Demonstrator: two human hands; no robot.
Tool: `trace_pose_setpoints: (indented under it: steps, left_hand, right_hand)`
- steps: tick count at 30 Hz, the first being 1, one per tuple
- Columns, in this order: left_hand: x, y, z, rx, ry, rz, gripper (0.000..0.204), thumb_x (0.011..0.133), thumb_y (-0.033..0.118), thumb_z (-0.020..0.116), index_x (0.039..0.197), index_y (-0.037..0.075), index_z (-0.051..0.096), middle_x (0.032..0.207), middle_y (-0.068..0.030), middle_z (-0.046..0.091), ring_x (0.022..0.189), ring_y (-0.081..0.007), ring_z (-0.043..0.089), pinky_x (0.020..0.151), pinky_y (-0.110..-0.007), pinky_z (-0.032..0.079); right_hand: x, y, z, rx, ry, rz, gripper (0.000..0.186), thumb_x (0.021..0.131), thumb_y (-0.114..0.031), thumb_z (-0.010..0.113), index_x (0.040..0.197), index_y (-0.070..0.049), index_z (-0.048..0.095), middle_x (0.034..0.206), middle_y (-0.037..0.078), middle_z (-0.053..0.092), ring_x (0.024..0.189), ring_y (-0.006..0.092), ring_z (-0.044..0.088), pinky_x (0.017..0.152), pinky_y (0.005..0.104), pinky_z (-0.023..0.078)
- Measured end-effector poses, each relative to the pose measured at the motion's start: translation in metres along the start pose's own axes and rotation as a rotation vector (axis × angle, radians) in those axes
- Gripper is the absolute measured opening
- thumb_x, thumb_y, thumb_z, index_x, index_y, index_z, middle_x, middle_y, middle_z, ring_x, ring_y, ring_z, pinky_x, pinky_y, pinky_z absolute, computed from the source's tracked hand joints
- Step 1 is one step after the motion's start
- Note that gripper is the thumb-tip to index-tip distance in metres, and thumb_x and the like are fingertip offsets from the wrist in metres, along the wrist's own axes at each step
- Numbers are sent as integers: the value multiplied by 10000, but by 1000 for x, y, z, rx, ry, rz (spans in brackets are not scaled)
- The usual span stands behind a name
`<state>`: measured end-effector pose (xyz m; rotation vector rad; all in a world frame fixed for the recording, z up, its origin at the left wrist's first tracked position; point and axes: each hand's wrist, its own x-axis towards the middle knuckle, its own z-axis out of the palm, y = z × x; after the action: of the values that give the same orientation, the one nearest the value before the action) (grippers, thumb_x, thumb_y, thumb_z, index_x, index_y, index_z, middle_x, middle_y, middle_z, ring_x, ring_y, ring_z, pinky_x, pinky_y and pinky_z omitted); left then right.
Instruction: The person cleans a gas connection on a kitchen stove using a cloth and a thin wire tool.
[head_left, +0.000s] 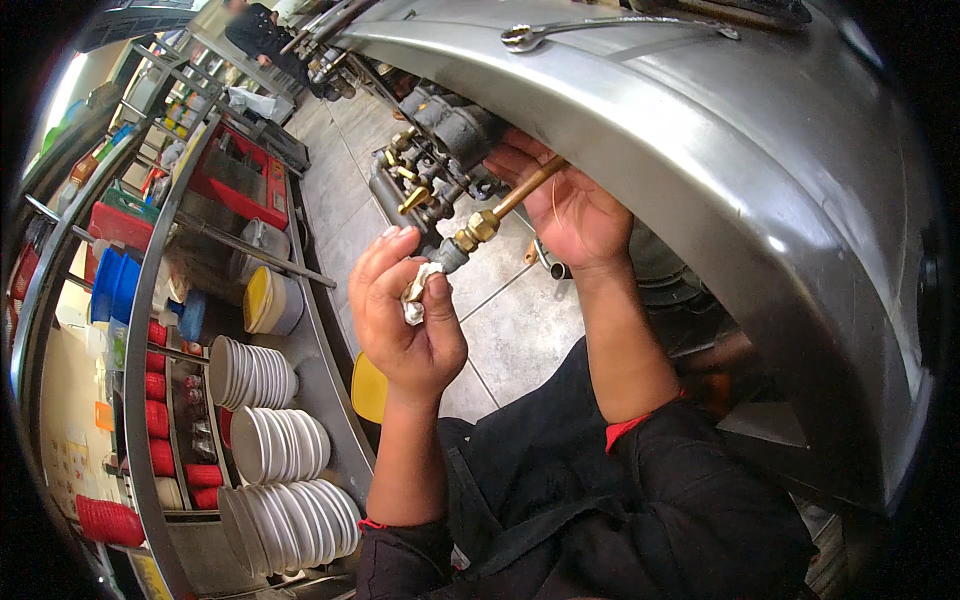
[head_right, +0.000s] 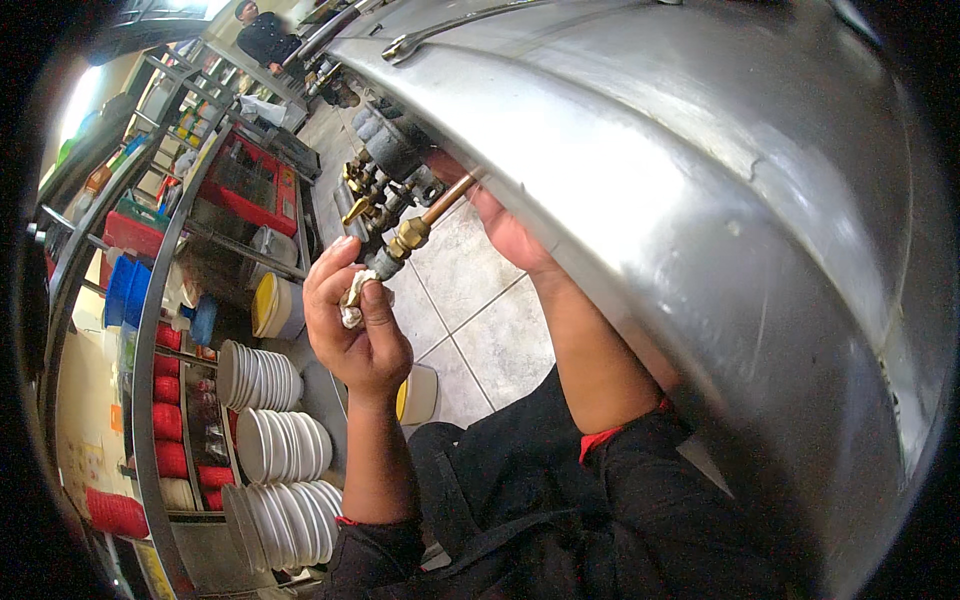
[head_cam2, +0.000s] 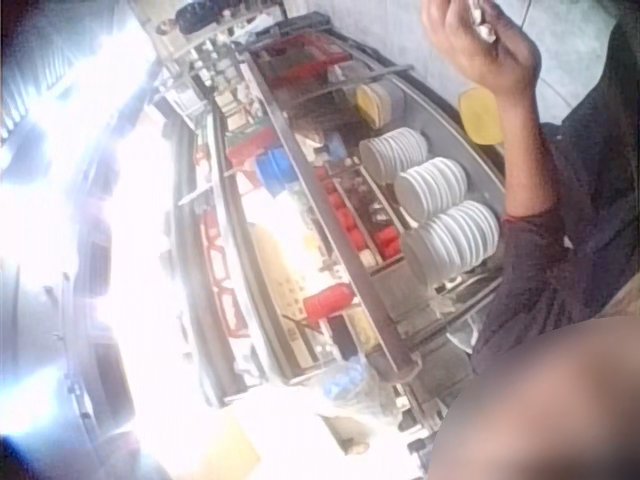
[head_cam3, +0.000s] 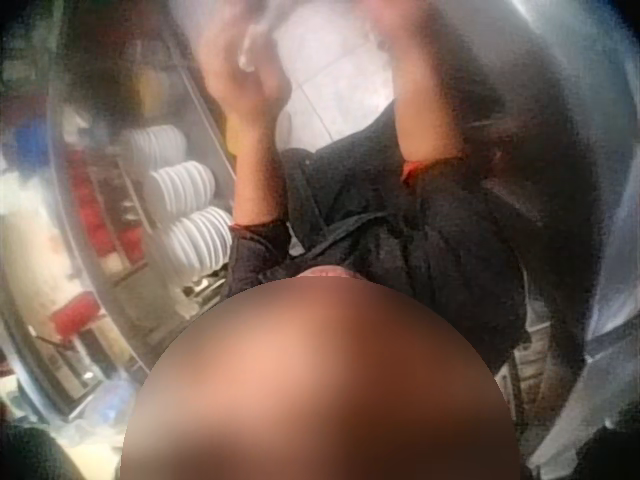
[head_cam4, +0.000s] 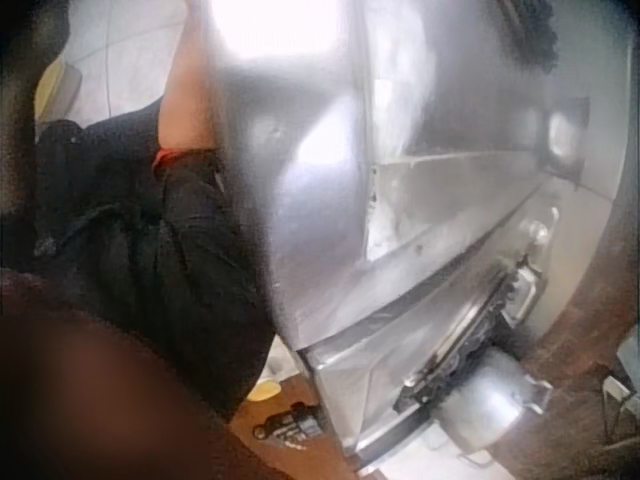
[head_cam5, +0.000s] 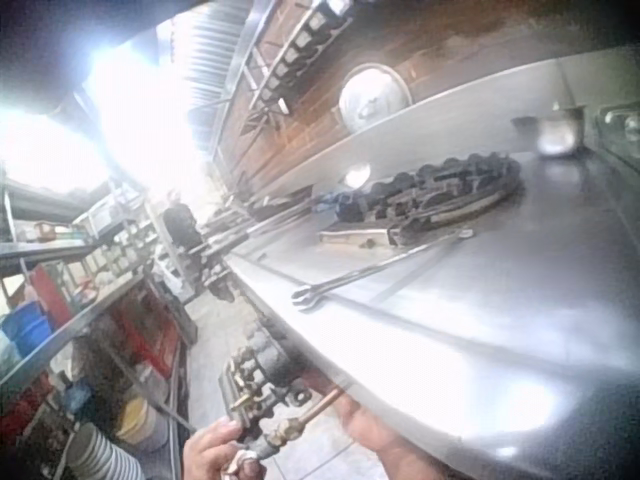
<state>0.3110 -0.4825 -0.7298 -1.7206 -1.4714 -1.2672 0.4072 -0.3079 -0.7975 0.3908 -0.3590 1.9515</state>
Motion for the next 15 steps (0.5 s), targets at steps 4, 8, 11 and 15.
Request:
trace_pose_setpoints:
  steps: [4, 8, 11, 15]
  left_hand:
    - [-1, -1, 0, 13, 2, -4, 130, 913, 90, 639, 977, -11, 586, 1137, -201, 674, 1111, -361, 626, 1012, -448, 446]
    - [-2, -2, 1, 0, 22, 4, 130, 898, 75, 650, 979, -3, 586, 1131, -192, 683, 1109, -370, 624, 1003, -453, 451]
    - [-4, -2, 3, -2, 23, -27, 130, 902, 81, 650, 976, -2, 583, 1130, -192, 682, 1106, -368, 624, 1003, -450, 447]
    - [-5, -1, 4, -10, 38, -25, 131, 927, 100, 630, 978, -9, 577, 1142, -202, 666, 1115, -349, 618, 1010, -438, 441]
  right_hand:
    - [14, -1, -23, 86, 225, 79, 548, 1006, -383, 495, 1358, 37, 502, 1329, 292, 567, 1222, 436, 570, 1067, 587, 433]
    - [21, -18, -27, -324, -41, -98, 469, 1014, -347, 504, 1303, 20, 545, 1305, 240, 598, 1179, 380, 613, 975, 545, 534]
    - [19, -22, -20, -330, -176, -189, 421, 1015, -315, 518, 1278, 10, 566, 1277, 199, 621, 1157, 348, 628, 937, 521, 568]
    - [21, -15, -3, -546, -156, -300, 388, 1015, -282, 528, 1267, 8, 577, 1251, 175, 634, 1140, 330, 634, 941, 521, 566]
